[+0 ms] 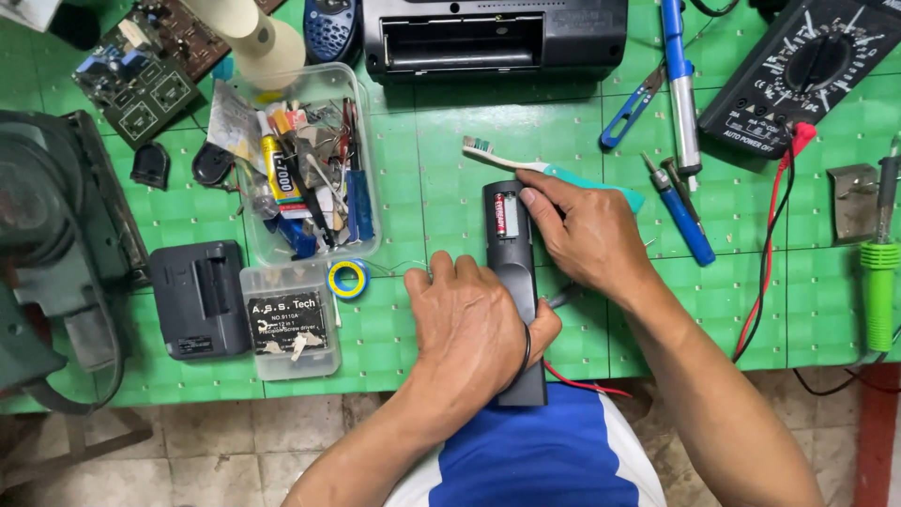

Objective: Measuring voltage and testing electrical contacts of a remote control using a digital multimeter and batteries.

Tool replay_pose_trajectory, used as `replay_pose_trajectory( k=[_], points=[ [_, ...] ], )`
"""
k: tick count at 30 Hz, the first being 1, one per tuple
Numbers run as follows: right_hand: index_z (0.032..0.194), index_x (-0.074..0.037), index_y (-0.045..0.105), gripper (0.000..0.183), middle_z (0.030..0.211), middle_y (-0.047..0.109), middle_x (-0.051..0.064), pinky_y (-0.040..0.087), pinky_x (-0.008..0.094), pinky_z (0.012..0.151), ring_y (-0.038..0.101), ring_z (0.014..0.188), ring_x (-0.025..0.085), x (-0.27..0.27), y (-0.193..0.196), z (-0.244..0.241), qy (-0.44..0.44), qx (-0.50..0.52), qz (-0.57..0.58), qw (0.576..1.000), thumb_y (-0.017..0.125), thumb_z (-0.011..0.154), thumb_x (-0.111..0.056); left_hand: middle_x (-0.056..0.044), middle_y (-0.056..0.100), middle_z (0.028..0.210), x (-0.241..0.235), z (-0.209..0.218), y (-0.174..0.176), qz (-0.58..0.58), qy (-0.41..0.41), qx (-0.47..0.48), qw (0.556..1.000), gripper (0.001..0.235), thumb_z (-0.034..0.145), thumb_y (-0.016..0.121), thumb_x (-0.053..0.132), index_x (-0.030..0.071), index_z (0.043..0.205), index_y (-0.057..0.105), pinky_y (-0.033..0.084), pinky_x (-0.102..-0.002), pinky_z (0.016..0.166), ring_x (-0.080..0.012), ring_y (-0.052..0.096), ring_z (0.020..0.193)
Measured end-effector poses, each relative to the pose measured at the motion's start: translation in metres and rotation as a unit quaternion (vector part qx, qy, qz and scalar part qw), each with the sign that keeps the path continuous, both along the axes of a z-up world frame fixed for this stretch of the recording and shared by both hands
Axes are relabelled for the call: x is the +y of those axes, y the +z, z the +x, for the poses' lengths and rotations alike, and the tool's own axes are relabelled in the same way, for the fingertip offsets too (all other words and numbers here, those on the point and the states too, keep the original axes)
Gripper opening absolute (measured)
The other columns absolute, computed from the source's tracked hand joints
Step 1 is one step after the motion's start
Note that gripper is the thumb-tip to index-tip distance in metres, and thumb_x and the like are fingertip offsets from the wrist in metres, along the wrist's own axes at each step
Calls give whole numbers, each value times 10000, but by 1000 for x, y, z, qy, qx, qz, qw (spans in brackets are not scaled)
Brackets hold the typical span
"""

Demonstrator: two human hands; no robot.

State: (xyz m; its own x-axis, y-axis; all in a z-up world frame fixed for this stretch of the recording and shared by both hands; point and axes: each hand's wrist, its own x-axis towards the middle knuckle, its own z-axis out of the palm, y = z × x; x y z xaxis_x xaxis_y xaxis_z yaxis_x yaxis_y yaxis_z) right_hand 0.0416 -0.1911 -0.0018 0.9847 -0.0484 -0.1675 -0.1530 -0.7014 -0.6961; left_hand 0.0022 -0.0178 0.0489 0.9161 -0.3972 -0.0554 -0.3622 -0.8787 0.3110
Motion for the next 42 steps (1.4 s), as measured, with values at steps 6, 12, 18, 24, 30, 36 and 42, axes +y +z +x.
replay_pose_trajectory(
  k=[6, 12, 18, 24, 30, 36, 42],
  points=[
    [1283, -283, 738, 276, 1068, 781, 69, 571, 535, 840, 699, 992, 413, 0, -1, -2, 4, -5, -3, 1000, 575, 1061, -296, -133, 579, 691, 2, -1, -1, 9, -5, -8, 1000, 527, 684, 658, 573, 46, 699, 669, 375, -487, 696, -381, 560, 777],
    [1266, -286, 746, 265, 1070, 785, 44, 578, 524, 831, 706, 992, 395, 1, -1, -2, 1, -11, -5, 1000, 586, 1056, -303, -128, 565, 691, 5, -4, -7, 13, -6, -23, 1000, 522, 662, 668, 569, 48, 702, 661, 377, -492, 694, -378, 553, 780],
    [1326, -294, 717, 319, 943, 790, 83, 586, 501, 747, 728, 869, 385, 0, 1, -10, 54, -45, -91, 993, 614, 1026, -331, -108, 508, 720, 9, -14, -37, 29, 0, -78, 997, 503, 647, 692, 526, 35, 735, 627, 374, -462, 666, -361, 523, 776],
    [1339, -253, 700, 344, 759, 758, 92, 590, 456, 665, 740, 735, 322, 2, 1, -10, 98, -87, -150, 980, 639, 1009, -329, -107, 489, 752, 13, -23, -52, 31, 4, -105, 994, 502, 676, 678, 534, 44, 745, 600, 377, -456, 658, -352, 517, 797],
    [1277, -219, 692, 337, 636, 666, 9, 560, 354, 569, 698, 630, 215, 8, 14, -14, 180, -182, -217, 942, 683, 979, -375, -101, 480, 765, 12, -24, -58, 28, 8, -102, 994, 509, 701, 666, 554, 55, 754, 582, 376, -465, 672, -361, 508, 796],
    [1227, -211, 716, 298, 637, 648, -15, 562, 330, 569, 684, 628, 195, 8, 13, -12, 196, -207, -236, 929, 707, 969, -360, -107, 483, 778, 12, -26, -63, 24, 9, -107, 994, 517, 731, 644, 570, 59, 755, 571, 380, -481, 693, -368, 514, 812],
    [1222, -208, 699, 346, 650, 703, 9, 571, 347, 598, 730, 658, 218, 8, 13, -7, 174, -123, -145, 966, 766, 905, -331, -100, 460, 763, 13, -25, -60, 15, 9, -110, 994, 511, 727, 643, 560, 55, 745, 569, 371, -461, 665, -357, 503, 787]
  ],
)
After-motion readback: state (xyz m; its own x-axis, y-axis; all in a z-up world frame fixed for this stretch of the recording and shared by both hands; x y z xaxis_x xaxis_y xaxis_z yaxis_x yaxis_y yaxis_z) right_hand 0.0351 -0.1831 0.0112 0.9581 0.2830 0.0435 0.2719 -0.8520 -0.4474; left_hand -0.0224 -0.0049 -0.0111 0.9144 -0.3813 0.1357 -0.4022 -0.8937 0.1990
